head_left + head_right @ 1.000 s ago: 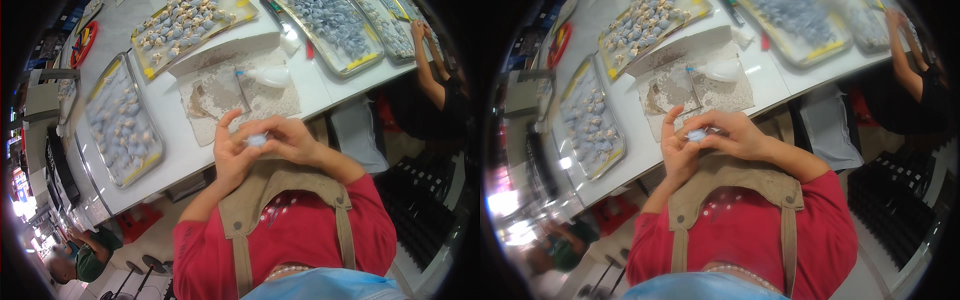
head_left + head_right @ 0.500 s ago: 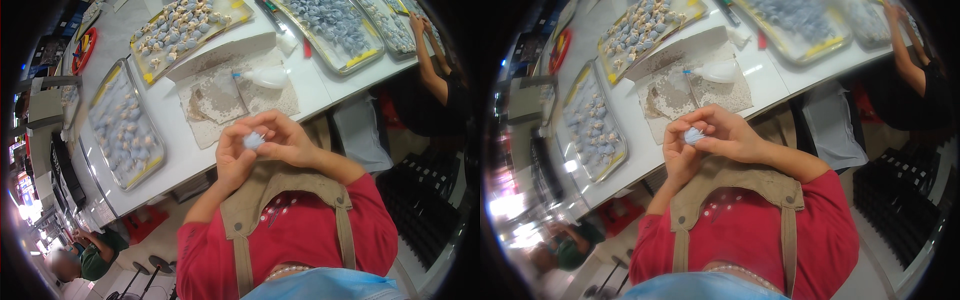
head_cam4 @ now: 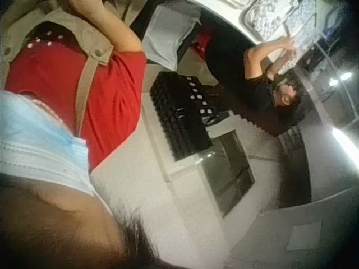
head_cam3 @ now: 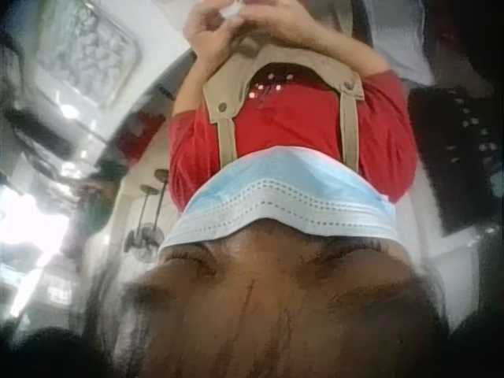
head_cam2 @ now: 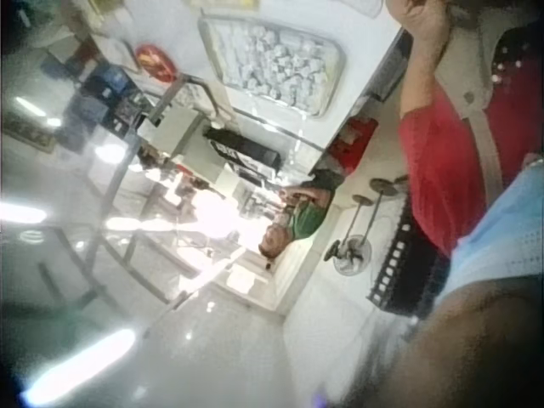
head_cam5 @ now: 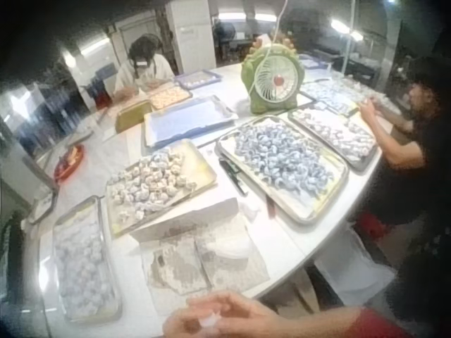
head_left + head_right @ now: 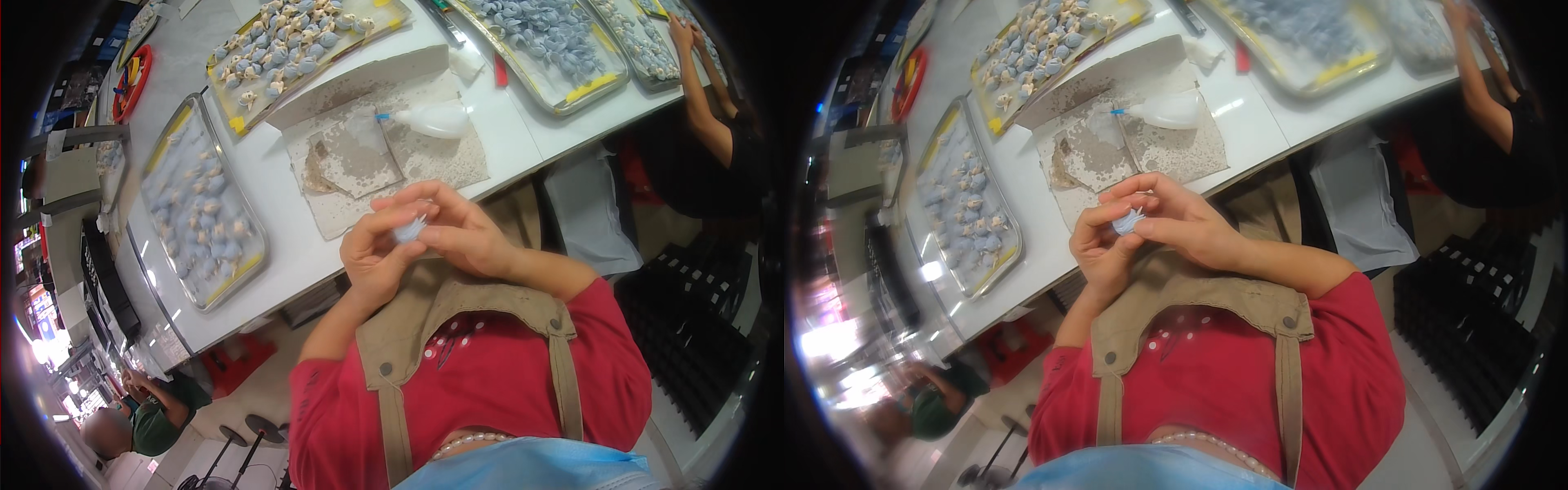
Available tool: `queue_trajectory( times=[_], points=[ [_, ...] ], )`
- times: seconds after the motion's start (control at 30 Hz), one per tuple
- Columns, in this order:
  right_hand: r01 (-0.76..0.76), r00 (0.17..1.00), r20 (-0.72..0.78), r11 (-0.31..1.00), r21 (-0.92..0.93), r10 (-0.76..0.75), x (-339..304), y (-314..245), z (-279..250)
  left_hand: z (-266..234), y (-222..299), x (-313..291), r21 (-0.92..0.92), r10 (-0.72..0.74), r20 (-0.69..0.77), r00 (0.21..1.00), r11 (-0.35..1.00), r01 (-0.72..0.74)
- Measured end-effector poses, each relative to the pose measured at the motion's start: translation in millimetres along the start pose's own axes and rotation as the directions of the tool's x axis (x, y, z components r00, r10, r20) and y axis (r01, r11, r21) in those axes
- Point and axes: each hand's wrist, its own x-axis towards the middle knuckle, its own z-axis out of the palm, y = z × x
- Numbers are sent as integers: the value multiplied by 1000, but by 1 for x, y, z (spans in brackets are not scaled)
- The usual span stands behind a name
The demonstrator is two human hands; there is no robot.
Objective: The person repeatedly picks up small, round, light-blue confections from a tray, applies a white substance from a squeeze bottle to the top, and places them back on the tray. This process is repeated continuously throughout the clip.
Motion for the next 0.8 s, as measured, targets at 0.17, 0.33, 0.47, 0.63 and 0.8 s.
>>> queue_trajectory(
  times=[0.17, 0.33, 0.47, 0.63, 0.8],
  points=[
    [4, 1000, -21, 999, 48, -3, -1, 6, -3, 0, 2, 4, 100, 66, 55, 996, 992, -72],
    [28, 999, -34, 999, 22, -27, -2, 5, -3, 1, 4, 3, 203, 65, 59, 996, 976, -75],
    [45, 999, -29, 999, 12, -45, -2, 3, -3, 3, 4, 6, 219, 92, 75, 993, 970, -107],
    [35, 999, -33, 999, 38, -34, -2, 6, -7, 2, 3, 6, 238, 96, 68, 993, 965, -110],
    [30, 999, -12, 997, 64, -30, 0, 5, -4, 2, 5, 5, 236, 75, 60, 995, 968, -88]
  ],
)
